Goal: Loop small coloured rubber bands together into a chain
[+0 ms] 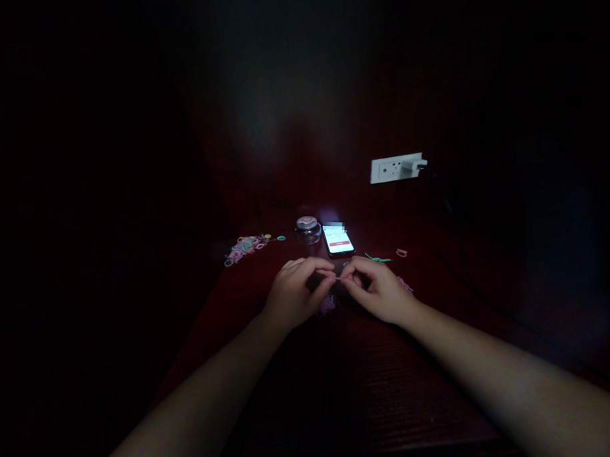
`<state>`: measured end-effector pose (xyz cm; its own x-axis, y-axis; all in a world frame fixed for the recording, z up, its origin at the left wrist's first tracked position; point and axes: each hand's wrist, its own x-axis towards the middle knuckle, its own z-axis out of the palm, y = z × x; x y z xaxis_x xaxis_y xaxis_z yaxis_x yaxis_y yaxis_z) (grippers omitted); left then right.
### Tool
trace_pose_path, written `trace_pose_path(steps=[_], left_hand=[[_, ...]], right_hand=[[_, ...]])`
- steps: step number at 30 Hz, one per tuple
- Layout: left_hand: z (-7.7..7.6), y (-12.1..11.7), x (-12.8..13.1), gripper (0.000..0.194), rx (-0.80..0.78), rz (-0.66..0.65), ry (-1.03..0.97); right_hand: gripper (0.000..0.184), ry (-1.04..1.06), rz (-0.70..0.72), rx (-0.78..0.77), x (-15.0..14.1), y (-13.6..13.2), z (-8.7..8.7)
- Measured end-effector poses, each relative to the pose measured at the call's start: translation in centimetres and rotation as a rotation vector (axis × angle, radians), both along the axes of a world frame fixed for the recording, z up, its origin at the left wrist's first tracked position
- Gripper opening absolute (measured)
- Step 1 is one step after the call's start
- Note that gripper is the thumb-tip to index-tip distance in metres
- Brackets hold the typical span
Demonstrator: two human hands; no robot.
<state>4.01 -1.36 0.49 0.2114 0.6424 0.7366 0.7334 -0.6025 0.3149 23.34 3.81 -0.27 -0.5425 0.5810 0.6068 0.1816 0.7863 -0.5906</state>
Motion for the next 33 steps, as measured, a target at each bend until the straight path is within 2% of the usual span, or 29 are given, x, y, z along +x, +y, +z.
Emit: trace_pose_path(steps=[5,23,33], left_hand=[[-0.07,0.01,-0.02,0.016,-0.01,0.005,-0.005],[0.18,-0.19,0.06,0.018,-0.019,-0.037,0.048],[0.19,-0.28,-0.06,0.027,-0.072,-0.05,0.018]], right_hand=[[0.008,0.023,-0.007,0.007,0.07,-0.22,0.29],[0.014,0.172,0.048,-0.226,-0.19,-0.25,-0.03],[0.011,0.095,0.031,-0.158,0.02,-0.33,0.02]])
